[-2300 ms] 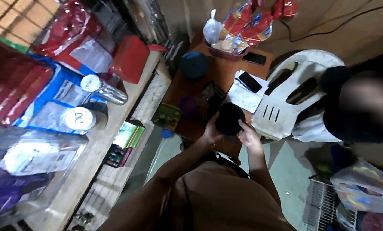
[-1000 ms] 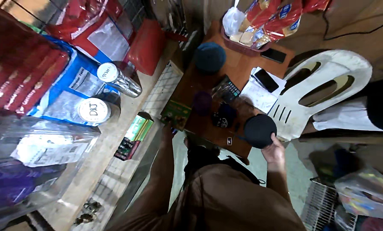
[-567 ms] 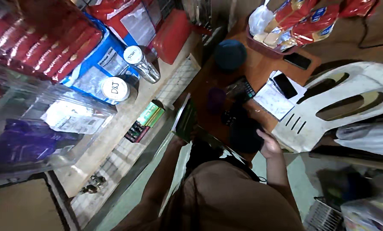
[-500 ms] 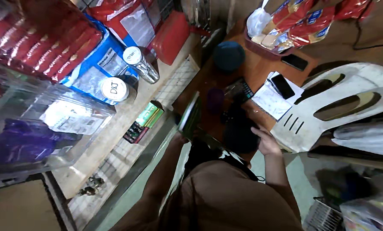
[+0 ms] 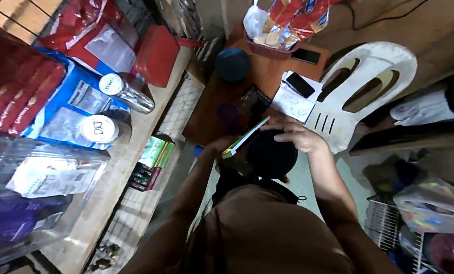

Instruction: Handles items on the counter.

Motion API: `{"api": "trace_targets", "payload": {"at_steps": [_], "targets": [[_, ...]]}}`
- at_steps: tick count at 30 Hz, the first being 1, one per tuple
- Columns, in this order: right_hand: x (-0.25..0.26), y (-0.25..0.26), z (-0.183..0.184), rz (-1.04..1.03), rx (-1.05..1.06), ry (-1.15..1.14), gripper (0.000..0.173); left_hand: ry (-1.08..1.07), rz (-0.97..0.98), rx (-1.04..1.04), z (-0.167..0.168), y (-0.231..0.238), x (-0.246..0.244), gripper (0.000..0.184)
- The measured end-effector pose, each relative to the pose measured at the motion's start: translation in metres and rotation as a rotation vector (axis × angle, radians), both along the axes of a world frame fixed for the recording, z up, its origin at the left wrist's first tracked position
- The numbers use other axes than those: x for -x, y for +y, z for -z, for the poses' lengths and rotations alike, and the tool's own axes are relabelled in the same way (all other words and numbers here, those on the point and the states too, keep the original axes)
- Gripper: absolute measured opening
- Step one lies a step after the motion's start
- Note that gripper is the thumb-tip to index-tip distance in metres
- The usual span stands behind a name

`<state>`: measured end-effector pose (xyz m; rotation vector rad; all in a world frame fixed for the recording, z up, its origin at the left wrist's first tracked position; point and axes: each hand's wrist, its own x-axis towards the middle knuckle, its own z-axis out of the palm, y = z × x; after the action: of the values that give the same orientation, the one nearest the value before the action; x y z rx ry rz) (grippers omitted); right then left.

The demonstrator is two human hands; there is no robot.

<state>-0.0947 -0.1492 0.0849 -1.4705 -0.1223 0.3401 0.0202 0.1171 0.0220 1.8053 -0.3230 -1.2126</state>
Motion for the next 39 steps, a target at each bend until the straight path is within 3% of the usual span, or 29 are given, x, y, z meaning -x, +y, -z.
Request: {"api": "trace_targets", "payload": {"at_steps": [3,5,11,16,30,39], "targets": [[0.007,0.002,0.006,0.178,0.055,0.114,0.046,-0.035,-0.023,0.008,0.002,-0.007,0.004,0.044],[0.010,0.004,0.009,0.218,0.066,0.172,0.049,-0.061,-0.058,0.041,0.025,-0.007,0.000,0.048],[0.016,0.003,0.022,0.143,-0.040,0.231,0.044,-0.088,-0.145,0.089,0.039,0.007,-0.004,0.052],[0.015,0.009,0.026,0.162,0.056,0.217,0.038,-0.088,-0.154,0.118,0.038,0.010,-0.003,0.050],[0.003,0.000,0.023,0.095,0.099,0.157,0.041,-0.218,-0.247,0.052,0.078,-0.001,0.006,0.050],[-0.008,-0.006,0.023,0.173,0.328,0.321,0.036,-0.268,-0.403,0.123,0.110,-0.013,0.029,0.051]]}}
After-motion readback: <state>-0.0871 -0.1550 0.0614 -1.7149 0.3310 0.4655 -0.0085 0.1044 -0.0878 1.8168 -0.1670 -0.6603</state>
